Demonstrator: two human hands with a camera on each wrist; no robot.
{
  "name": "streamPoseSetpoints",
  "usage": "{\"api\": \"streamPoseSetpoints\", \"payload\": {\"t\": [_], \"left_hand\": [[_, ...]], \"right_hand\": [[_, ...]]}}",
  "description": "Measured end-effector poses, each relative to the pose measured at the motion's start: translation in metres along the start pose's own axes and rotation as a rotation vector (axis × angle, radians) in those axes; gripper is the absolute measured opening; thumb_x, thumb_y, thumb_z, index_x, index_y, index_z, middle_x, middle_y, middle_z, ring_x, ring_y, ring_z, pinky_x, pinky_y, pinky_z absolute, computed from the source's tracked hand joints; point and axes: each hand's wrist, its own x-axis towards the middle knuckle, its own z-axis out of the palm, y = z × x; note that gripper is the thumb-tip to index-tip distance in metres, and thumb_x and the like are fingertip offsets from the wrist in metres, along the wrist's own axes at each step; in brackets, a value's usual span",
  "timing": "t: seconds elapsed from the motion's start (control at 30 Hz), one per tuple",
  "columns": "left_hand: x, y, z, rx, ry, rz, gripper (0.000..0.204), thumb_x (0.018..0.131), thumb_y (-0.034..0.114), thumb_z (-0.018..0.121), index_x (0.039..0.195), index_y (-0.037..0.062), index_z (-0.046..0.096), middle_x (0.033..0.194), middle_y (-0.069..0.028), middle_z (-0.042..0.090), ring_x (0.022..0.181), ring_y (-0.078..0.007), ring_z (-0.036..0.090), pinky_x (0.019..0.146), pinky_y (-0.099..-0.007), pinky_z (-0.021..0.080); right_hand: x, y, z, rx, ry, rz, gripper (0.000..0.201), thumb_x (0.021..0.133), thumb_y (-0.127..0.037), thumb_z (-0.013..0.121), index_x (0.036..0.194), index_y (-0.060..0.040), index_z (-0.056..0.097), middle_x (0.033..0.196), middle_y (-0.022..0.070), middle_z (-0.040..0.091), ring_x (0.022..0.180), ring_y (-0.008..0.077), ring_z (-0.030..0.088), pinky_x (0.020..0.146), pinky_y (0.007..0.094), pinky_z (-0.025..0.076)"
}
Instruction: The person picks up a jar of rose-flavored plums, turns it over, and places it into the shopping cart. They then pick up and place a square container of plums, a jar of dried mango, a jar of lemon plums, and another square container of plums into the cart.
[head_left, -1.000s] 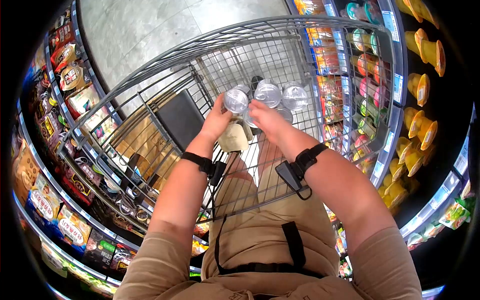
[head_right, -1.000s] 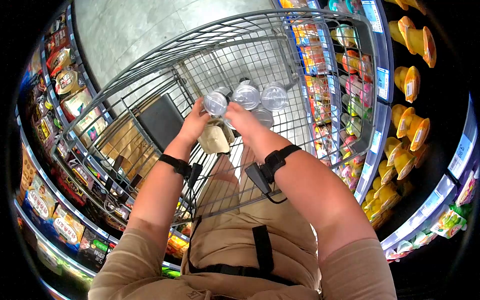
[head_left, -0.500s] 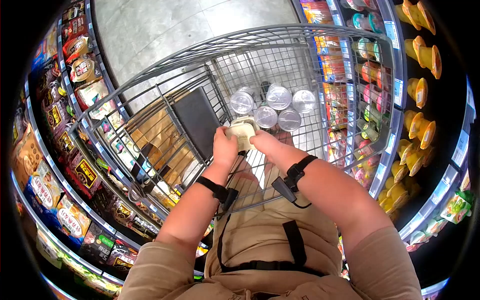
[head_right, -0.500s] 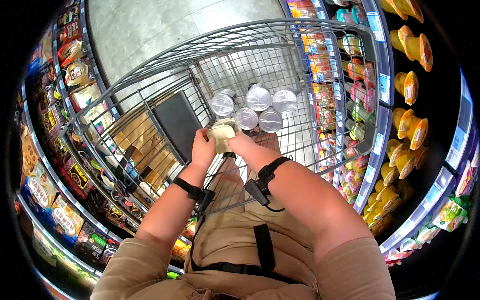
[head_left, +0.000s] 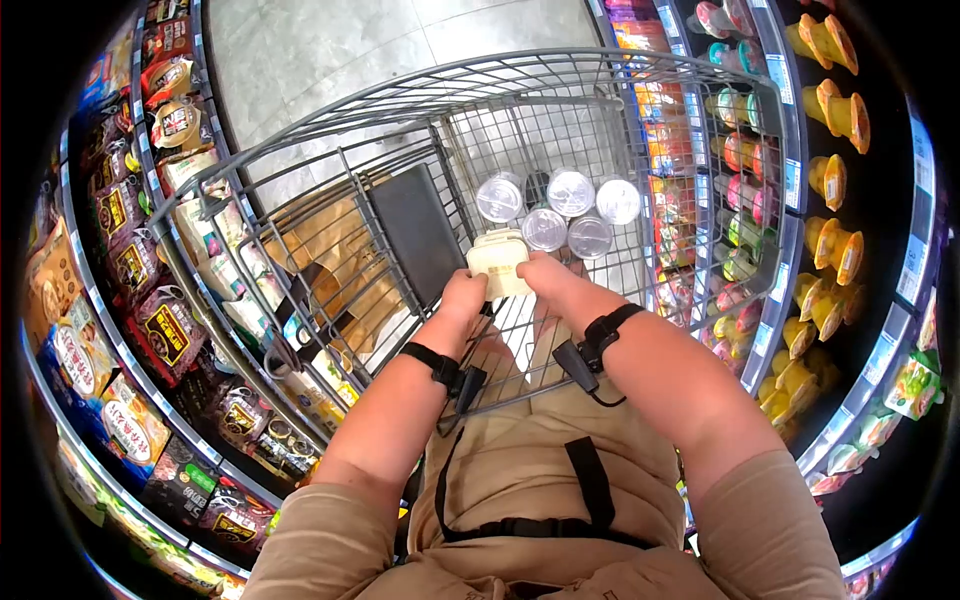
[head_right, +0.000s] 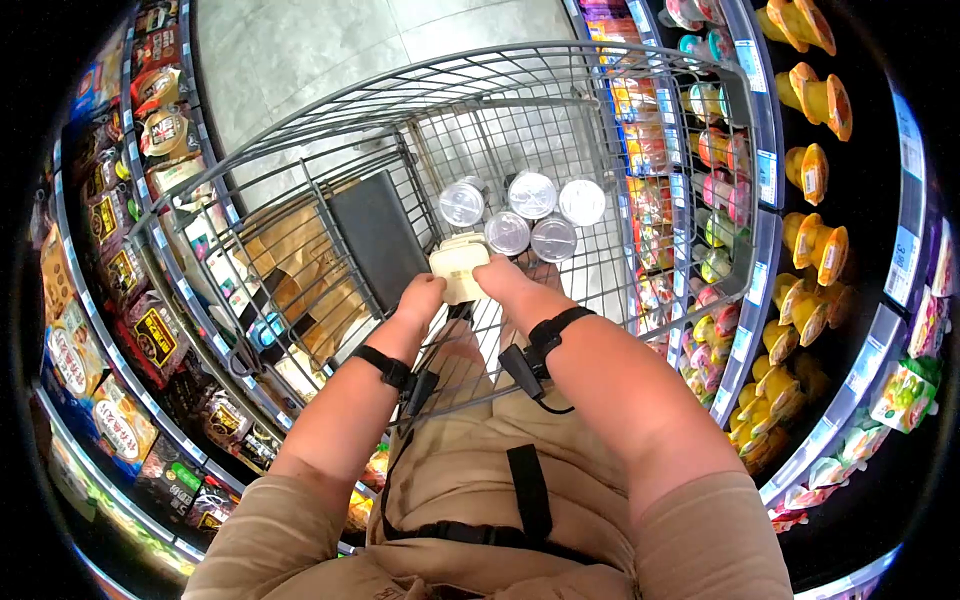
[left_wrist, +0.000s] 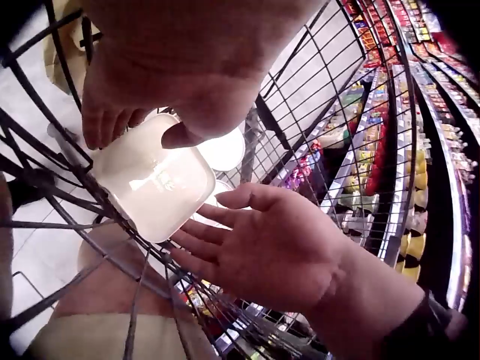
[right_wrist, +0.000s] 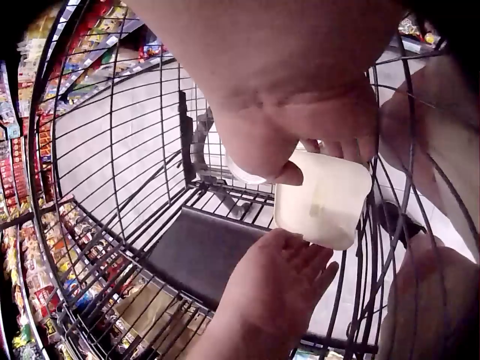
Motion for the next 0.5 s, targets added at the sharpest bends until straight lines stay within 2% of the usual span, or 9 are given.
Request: {"api": "streamPoseSetpoints", "payload": {"t": [0.07,0.13,0.2,0.23,0.27,0.33,0.4,0.43,0.5], "left_hand": [[-0.006,0.002,-0.007,0.048,0.009,0.040,0.051,0.095,0.028,0.059,0.132,-0.0079,0.060,0.123,-0.0266,0.069,0.116,-0.0370,0.067,0.099,-0.0414,0.050],[-0.015,0.006,-0.015,0.096,0.020,0.087,0.051,0.095,0.029,0.059,0.131,-0.0070,0.061,0.123,-0.0264,0.069,0.116,-0.0377,0.067,0.100,-0.0418,0.050],[-0.030,0.011,-0.024,0.185,0.036,0.198,0.052,0.094,0.029,0.059,0.131,-0.0069,0.060,0.122,-0.0278,0.069,0.116,-0.0400,0.067,0.100,-0.0434,0.050],[-0.044,0.019,-0.031,0.224,0.038,0.230,0.051,0.093,0.024,0.059,0.132,-0.0095,0.060,0.125,-0.0274,0.069,0.118,-0.0348,0.067,0.103,-0.0397,0.049],[-0.059,0.026,-0.039,0.217,0.045,0.247,0.051,0.093,0.024,0.059,0.132,-0.0095,0.060,0.125,-0.0274,0.069,0.118,-0.0348,0.067,0.103,-0.0397,0.049],[-0.086,0.032,-0.056,0.260,0.014,0.388,0.049,0.093,0.023,0.059,0.131,-0.0092,0.060,0.123,-0.0274,0.070,0.116,-0.0358,0.068,0.101,-0.0401,0.051],[-0.119,0.040,-0.073,0.275,0.052,0.452,0.048,0.093,0.021,0.060,0.131,-0.0073,0.060,0.120,-0.0252,0.071,0.112,-0.0360,0.069,0.098,-0.0408,0.053],[-0.133,0.040,-0.082,0.266,0.054,0.511,0.045,0.092,0.022,0.060,0.127,-0.0053,0.062,0.117,-0.0254,0.071,0.110,-0.0386,0.069,0.096,-0.0433,0.053],[-0.159,0.038,-0.100,0.202,0.059,0.608,0.041,0.092,0.020,0.060,0.125,-0.0034,0.064,0.116,-0.0255,0.070,0.108,-0.0403,0.068,0.094,-0.0448,0.054]], "right_hand": [[0.005,0.006,-0.004,0.008,-0.015,0.006,0.049,0.086,-0.017,0.064,0.127,0.0115,0.061,0.116,0.0271,0.071,0.107,0.0348,0.070,0.088,0.0421,0.054],[-0.018,-0.012,-0.005,-0.086,0.024,-0.012,0.035,0.086,-0.009,0.059,0.115,0.0096,0.068,0.106,0.0182,0.072,0.095,0.0294,0.070,0.083,0.0407,0.054],[-0.050,-0.033,-0.001,-0.148,0.135,-0.040,0.031,0.086,-0.011,0.060,0.108,0.0089,0.071,0.099,0.0182,0.073,0.093,0.0294,0.070,0.080,0.0411,0.054],[-0.060,-0.039,-0.002,-0.261,0.162,-0.066,0.031,0.086,-0.012,0.061,0.106,0.0087,0.072,0.098,0.0191,0.074,0.092,0.0295,0.071,0.081,0.0413,0.054],[-0.071,-0.044,-0.002,-0.375,0.191,-0.092,0.031,0.086,-0.013,0.061,0.105,0.0084,0.072,0.097,0.0200,0.074,0.092,0.0296,0.071,0.081,0.0414,0.054],[-0.093,-0.053,-0.001,-0.430,0.219,-0.165,0.030,0.086,-0.015,0.063,0.106,0.0062,0.070,0.095,0.0221,0.074,0.089,0.0322,0.072,0.082,0.0419,0.054],[-0.127,-0.070,0.003,-0.610,0.270,-0.300,0.039,0.090,-0.022,0.063,0.117,0.0055,0.060,0.106,0.0286,0.071,0.101,0.0424,0.070,0.088,0.0470,0.055],[-0.155,-0.089,0.007,-0.576,0.253,-0.271,0.033,0.091,-0.023,0.064,0.110,0.0027,0.060,0.096,0.0252,0.072,0.096,0.0404,0.071,0.083,0.0472,0.056],[-0.175,-0.091,0.012,-0.634,0.285,-0.372,0.032,0.090,-0.024,0.065,0.109,0.0022,0.060,0.093,0.0242,0.072,0.091,0.0403,0.072,0.081,0.0473,0.056]]}}
